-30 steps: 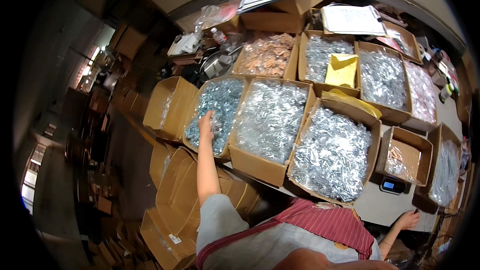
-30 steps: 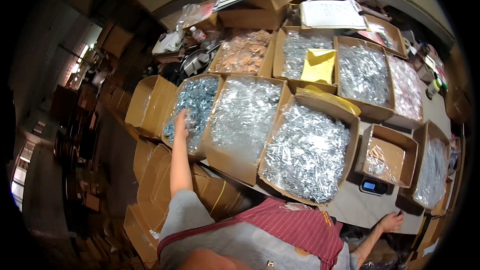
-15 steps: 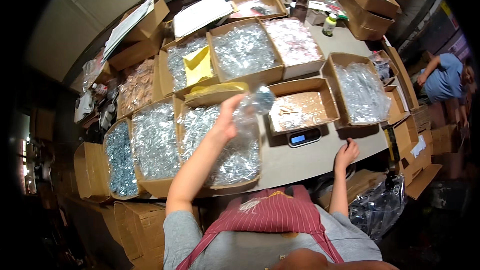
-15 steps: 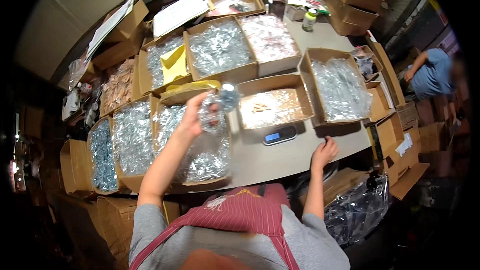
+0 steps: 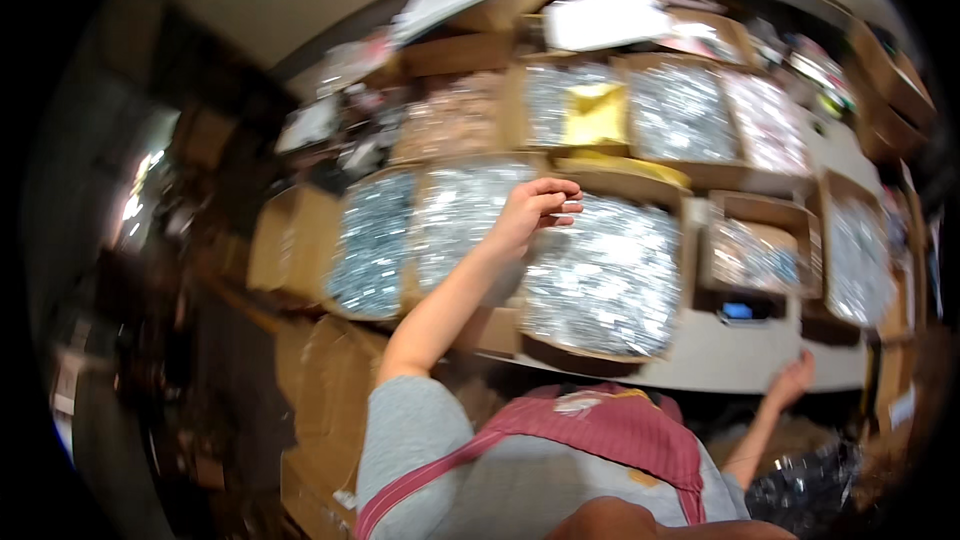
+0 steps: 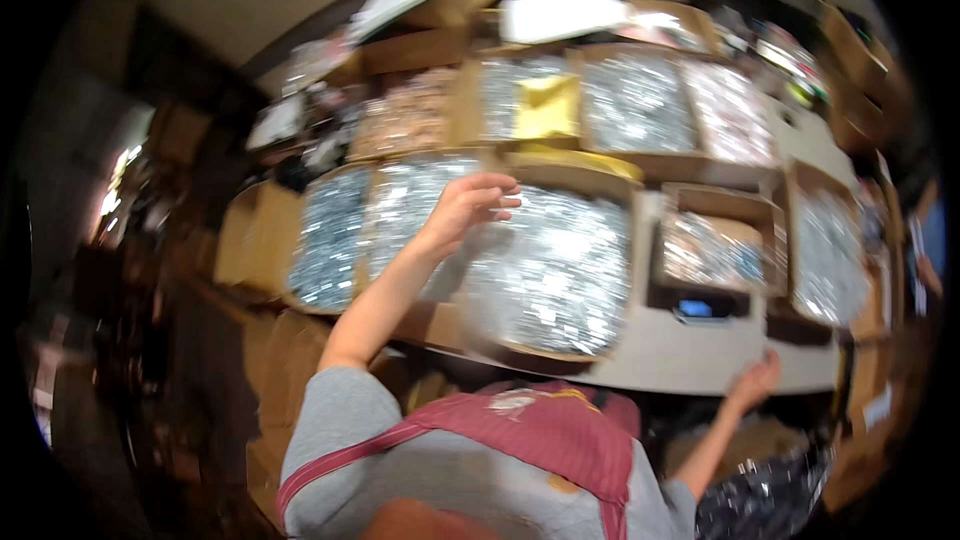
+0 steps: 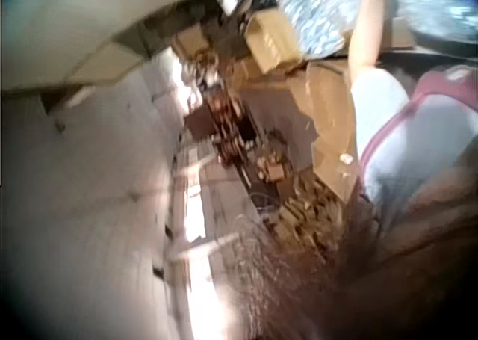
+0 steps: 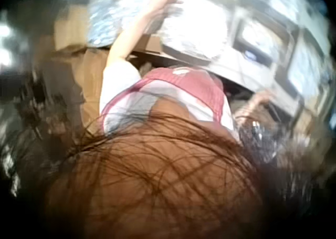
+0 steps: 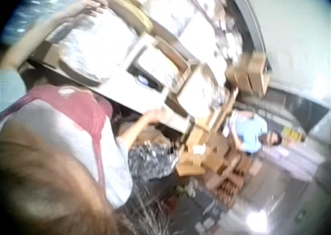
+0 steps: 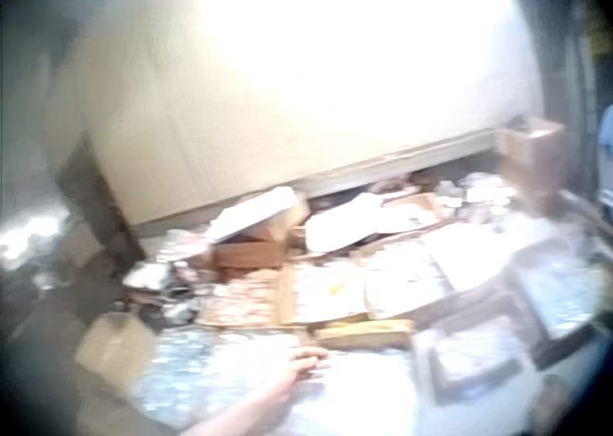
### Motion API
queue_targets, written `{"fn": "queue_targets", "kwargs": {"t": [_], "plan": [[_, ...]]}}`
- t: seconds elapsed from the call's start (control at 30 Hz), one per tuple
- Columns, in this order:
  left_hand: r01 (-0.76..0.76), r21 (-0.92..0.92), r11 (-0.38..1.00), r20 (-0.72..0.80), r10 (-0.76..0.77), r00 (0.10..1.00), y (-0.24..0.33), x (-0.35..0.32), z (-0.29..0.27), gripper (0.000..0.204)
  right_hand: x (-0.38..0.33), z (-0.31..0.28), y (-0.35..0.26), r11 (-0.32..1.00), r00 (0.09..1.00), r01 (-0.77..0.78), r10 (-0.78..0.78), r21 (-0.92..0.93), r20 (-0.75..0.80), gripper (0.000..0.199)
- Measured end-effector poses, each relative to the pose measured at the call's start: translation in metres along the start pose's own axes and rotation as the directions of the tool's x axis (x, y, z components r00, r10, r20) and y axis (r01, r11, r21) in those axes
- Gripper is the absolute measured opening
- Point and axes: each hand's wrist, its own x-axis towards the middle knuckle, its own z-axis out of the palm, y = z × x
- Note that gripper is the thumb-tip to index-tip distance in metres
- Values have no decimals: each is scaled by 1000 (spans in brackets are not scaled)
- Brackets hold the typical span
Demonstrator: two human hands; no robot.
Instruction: The person repeatedly picks small black objects from a large cardboard box, places them on a digital scale, and then transfers them into smaller shipping boxes lined with bubble wrap. The person also handles bubble wrap and cardboard boxes during the process.
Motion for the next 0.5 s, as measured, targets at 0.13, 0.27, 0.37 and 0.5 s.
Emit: {"fn": "queue_targets", "kwargs": {"t": [0.13,0.27,0.37,0.5], "plan": [[-224,55,973,-376,228,898,34,-42,-206,27,-24,23,24,985,996,-92,92,-145,-6,40],[-319,593,739,-649,673,354,35,-90,-439,25,-49,42,37,781,977,-128,-8,-612,-213,33],[282,663,694,-749,618,241,18,-169,-581,30,-80,46,-61,864,953,-151,-2,-481,-303,24],[799,504,328,-859,90,505,-25,-206,-648,36,-132,67,-169,971,989,23,-57,-239,-138,25]]}}
